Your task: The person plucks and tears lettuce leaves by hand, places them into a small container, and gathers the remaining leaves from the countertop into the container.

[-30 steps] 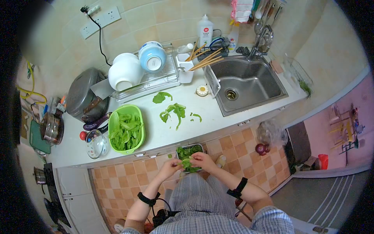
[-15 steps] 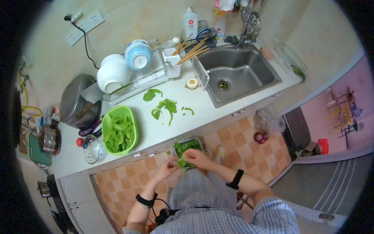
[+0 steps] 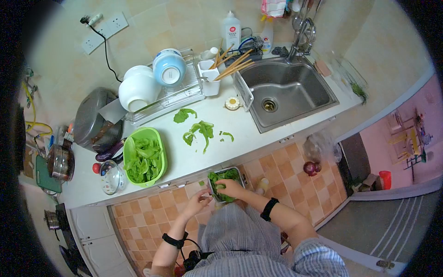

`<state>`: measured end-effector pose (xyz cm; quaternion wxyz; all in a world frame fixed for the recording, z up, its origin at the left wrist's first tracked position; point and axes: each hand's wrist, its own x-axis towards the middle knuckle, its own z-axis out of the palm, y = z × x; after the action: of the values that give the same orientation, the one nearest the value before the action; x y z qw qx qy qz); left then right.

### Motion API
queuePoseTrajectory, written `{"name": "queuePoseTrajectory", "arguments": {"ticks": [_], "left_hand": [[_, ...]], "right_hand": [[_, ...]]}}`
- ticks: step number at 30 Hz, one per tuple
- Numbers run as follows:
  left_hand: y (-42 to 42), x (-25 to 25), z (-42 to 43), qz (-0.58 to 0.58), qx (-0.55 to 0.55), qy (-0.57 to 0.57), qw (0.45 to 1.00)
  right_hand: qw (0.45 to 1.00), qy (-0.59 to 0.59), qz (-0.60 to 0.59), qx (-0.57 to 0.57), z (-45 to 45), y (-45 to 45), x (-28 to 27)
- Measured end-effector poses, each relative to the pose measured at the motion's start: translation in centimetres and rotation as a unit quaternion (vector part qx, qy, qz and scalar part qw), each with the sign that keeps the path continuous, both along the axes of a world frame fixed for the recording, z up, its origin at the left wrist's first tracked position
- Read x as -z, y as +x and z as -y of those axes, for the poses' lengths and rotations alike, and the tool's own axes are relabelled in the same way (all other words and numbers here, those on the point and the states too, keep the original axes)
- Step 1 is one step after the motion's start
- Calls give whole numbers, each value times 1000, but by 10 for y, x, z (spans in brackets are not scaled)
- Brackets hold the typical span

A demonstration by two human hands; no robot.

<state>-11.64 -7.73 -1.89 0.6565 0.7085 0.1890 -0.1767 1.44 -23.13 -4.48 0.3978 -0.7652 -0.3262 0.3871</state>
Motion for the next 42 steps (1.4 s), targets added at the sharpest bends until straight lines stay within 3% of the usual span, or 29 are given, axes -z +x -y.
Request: {"name": "queuePoseTrajectory", "arguments": {"ticks": [3, 6, 9, 11, 14, 16, 19, 22, 26, 28, 32, 34, 38, 39, 40, 42], "left_hand": [[-4, 6, -3, 27, -12, 7, 1000], [-9, -3, -6, 21, -37, -27, 999], [-13, -15, -9, 19, -72, -29, 997], [-21, -11, -12, 44, -76, -6, 996], [-35, -16, -13, 76, -103, 16, 992], [-49, -23, -16, 80, -136, 14, 987], [-70, -32, -22, 52, -171, -10, 984], [-94, -30, -24, 46, -209, -25, 977], [-113, -12, -24, 78, -232, -13, 969], [-113, -11, -25, 81, -235, -8, 969], [-106, -13, -29, 55, -214, -16, 975], [-99, -16, -31, 52, -202, -10, 978], [-85, -14, -32, 61, -181, -8, 982], [-81, -12, -32, 65, -176, -14, 982], [-76, -15, -32, 67, -169, -15, 983], [-63, -22, -32, 69, -153, -13, 986]], "right_hand": [[1000, 17, 24, 1, -4, 9, 10], [994, 76, -79, 1, -13, 27, 4], [989, 99, -83, 75, -33, 52, -19], [987, 116, 44, 105, -47, 75, -21], [974, 149, 115, 128, -72, 102, -18], [960, 66, 242, 121, -87, 114, -23], [940, -12, 326, 104, -113, 121, -27], [910, 1, 401, 105, -130, 120, -17], [903, -57, 418, 82, -136, 121, -17], [936, -56, 330, 109, -135, 124, -15], [926, -53, 347, 137, -127, 127, -26], [904, 73, 376, 191, -121, 129, -28], [891, 178, 367, 201, -112, 138, -44], [935, 208, 177, 225, -110, 137, -51], [943, 231, -19, 239, -108, 133, -61], [953, 217, -21, 210, -99, 111, -81]]}}
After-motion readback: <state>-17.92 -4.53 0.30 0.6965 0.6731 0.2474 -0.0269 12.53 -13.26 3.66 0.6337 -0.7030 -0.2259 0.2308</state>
